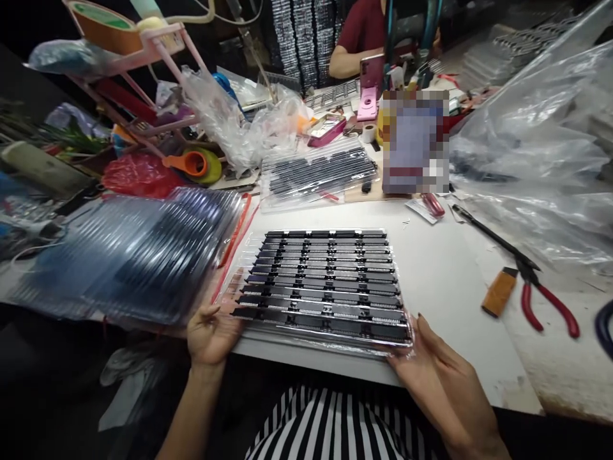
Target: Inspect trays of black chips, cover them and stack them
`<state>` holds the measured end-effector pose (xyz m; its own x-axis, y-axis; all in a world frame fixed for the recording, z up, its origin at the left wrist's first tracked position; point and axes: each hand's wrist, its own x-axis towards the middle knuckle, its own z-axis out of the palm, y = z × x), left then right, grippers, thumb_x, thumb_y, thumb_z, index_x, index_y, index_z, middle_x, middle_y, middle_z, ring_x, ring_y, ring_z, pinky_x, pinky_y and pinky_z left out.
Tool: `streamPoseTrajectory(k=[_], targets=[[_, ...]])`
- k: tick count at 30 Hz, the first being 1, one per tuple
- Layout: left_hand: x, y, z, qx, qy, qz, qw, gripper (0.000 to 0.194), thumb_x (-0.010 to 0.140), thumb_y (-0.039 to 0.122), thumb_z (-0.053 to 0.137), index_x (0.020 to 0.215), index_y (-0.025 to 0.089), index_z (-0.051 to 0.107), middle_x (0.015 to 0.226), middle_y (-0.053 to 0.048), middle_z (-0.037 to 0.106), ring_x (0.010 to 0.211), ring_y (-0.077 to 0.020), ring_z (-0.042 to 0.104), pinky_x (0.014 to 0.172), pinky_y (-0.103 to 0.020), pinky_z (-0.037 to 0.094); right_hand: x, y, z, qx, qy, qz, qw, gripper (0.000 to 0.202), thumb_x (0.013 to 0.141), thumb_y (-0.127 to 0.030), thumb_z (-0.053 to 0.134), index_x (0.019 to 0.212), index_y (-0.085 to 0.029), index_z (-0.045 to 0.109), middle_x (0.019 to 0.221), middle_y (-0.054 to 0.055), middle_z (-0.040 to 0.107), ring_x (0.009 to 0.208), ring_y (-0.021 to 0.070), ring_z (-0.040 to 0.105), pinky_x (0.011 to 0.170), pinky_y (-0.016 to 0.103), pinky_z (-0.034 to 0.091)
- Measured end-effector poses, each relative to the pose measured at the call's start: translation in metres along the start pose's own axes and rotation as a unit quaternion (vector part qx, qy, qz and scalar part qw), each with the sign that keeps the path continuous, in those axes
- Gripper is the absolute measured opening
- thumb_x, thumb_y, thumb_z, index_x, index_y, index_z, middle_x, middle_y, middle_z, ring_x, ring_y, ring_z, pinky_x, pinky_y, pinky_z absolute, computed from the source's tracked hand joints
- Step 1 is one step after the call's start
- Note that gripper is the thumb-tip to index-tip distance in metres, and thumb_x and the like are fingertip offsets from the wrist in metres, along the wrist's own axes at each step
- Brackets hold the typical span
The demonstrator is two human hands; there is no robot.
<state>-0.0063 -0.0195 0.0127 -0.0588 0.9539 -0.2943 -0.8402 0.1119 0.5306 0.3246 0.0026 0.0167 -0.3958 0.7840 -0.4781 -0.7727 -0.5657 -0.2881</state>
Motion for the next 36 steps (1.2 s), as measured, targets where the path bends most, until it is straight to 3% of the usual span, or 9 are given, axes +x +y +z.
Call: streamPoseTrajectory(k=[3,6,13,23,36], targets=[[0.0,-0.003,0.006,-0.024,-0.01,0.012,1.0,0.063,0.084,0.024,0.038,0.145,0.016,0.024,0.127,-0.014,0.059,0.106,-0.0222,0.061,0.096,-0.041,0.043,-0.004,0.004,-0.001,0.003,0.012,-0.017,1.0,0.038,0.092,-0.021,0.043,0.124,-0.036,0.056,0.131,0.0,0.056,0.121,0.021,0.05,0.103,0.046,0.043],[0.001,-0.008,0.013,-0.059,-0.003,0.029,0.998,0.063,0.09,0.037,0.038,0.146,0.013,0.021,0.125,-0.013,0.06,0.111,-0.0206,0.058,0.098,-0.037,0.042,-0.001,0.008,0.004,0.007,0.021,-0.031,0.999,0.04,0.092,-0.018,0.042,0.128,-0.034,0.053,0.135,-0.001,0.053,0.125,0.0196,0.047,0.104,0.043,0.044],[0.002,-0.012,0.013,-0.049,0.002,-0.008,0.999,0.06,0.091,0.013,0.031,0.147,0.025,0.016,0.135,-0.007,0.054,0.123,-0.0187,0.05,0.106,-0.039,0.034,0.005,0.011,0.007,0.001,0.005,-0.056,0.998,0.035,0.094,-0.026,0.043,0.126,-0.034,0.054,0.137,-0.003,0.051,0.129,0.021,0.042,0.106,0.045,0.04],[0.003,-0.012,0.001,-0.07,-0.057,-0.01,0.996,0.059,0.09,0.014,0.032,0.145,0.031,0.022,0.139,-0.006,0.049,0.128,-0.0215,0.043,0.102,-0.041,0.041,0.008,0.011,0.0,-0.006,-0.076,-0.074,0.994,0.034,0.096,-0.023,0.039,0.125,-0.029,0.056,0.133,-0.001,0.055,0.126,0.0192,0.045,0.11,0.046,0.033],[0.005,-0.011,0.007,-0.038,0.004,-0.012,0.999,0.059,0.088,0.018,0.04,0.143,0.034,0.027,0.138,-0.005,0.051,0.122,-0.021,0.05,0.096,-0.035,0.048,0.006,0.007,0.0,-0.003,-0.136,-0.077,0.988,0.039,0.097,-0.019,0.033,0.13,-0.025,0.052,0.134,0.003,0.053,0.123,0.0179,0.047,0.11,0.043,0.03]])
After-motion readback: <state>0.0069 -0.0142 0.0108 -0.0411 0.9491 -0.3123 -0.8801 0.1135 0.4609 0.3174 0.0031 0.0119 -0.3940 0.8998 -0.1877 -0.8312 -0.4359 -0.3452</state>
